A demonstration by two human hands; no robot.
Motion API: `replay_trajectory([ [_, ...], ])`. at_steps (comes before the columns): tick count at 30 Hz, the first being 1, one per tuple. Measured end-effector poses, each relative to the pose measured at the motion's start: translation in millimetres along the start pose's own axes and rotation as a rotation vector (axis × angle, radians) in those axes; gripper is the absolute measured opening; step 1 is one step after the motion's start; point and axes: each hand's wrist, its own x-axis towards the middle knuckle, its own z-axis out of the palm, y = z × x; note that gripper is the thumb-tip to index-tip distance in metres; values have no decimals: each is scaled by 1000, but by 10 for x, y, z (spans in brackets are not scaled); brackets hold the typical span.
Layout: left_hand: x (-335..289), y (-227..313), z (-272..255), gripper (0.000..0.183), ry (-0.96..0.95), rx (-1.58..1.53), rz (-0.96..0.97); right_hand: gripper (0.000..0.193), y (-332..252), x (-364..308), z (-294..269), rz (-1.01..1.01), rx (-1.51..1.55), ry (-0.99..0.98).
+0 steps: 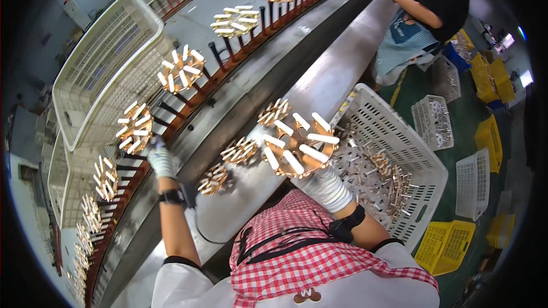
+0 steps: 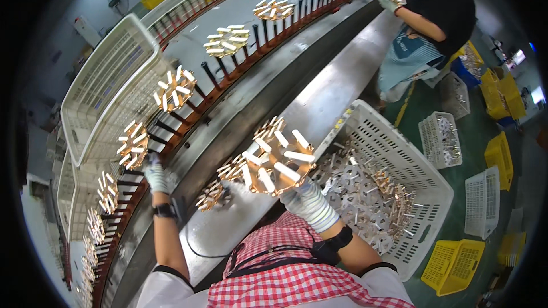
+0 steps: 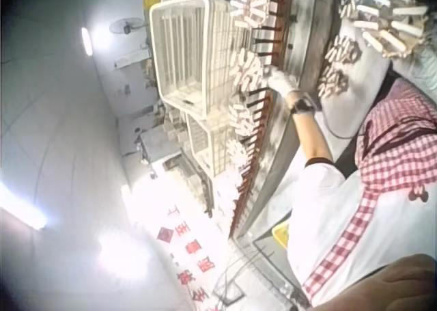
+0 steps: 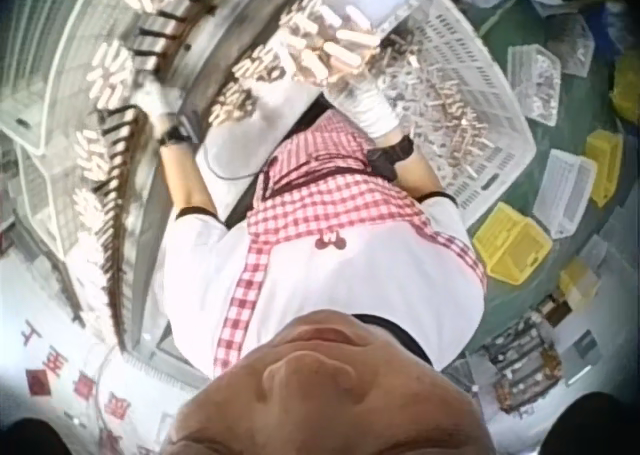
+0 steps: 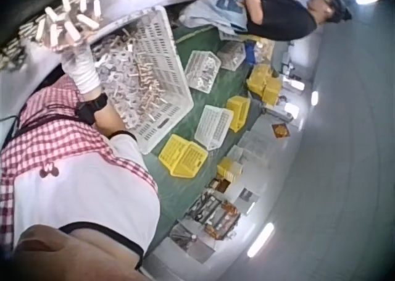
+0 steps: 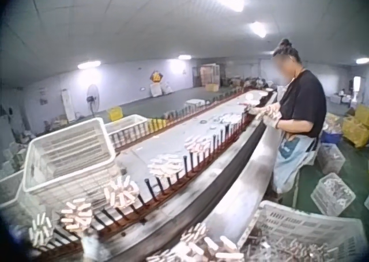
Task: The person picks up white plastic star-shaped components from a yellow basket and places them onto vertical metal rods on a conveyor belt. The person repeats this process, moving the basket and handling the components with gloved hands.
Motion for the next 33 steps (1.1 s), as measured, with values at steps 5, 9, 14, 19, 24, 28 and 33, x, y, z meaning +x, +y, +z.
replay_trajectory([
  [5, -1856, 513, -24, 79, -1132, -547, -563, 67, -115, 241, -359, -303, -1819, -11],
  [9, -2187, 231, 34, 68, -1024, -471, -546, 52, -249, 462, -505, -180, -2400, -114],
  [14, -2019, -32, -454, 53, -847, -384, -417, 43, -498, 381, -270, -73, -2709, -328],
  [19, -1429, -1638, -1510, 55, -398, -405, -567, 43, -1263, -608, 641, -513, -2273, 330],
  [24, -853, -2740, -1506, 46, -3, -507, -725, 37, -2939, -1794, 1034, -1167, -2647, 1426],
  [28, -576, -2864, -1282, 46, 116, -672, -678, 51, -3563, -2020, 973, -956, -2768, 2163],
  [33, -827, -2512, -1236, 81, 282, -804, -998, 47, -3861, -1954, 952, -635, -2640, 2290],
])
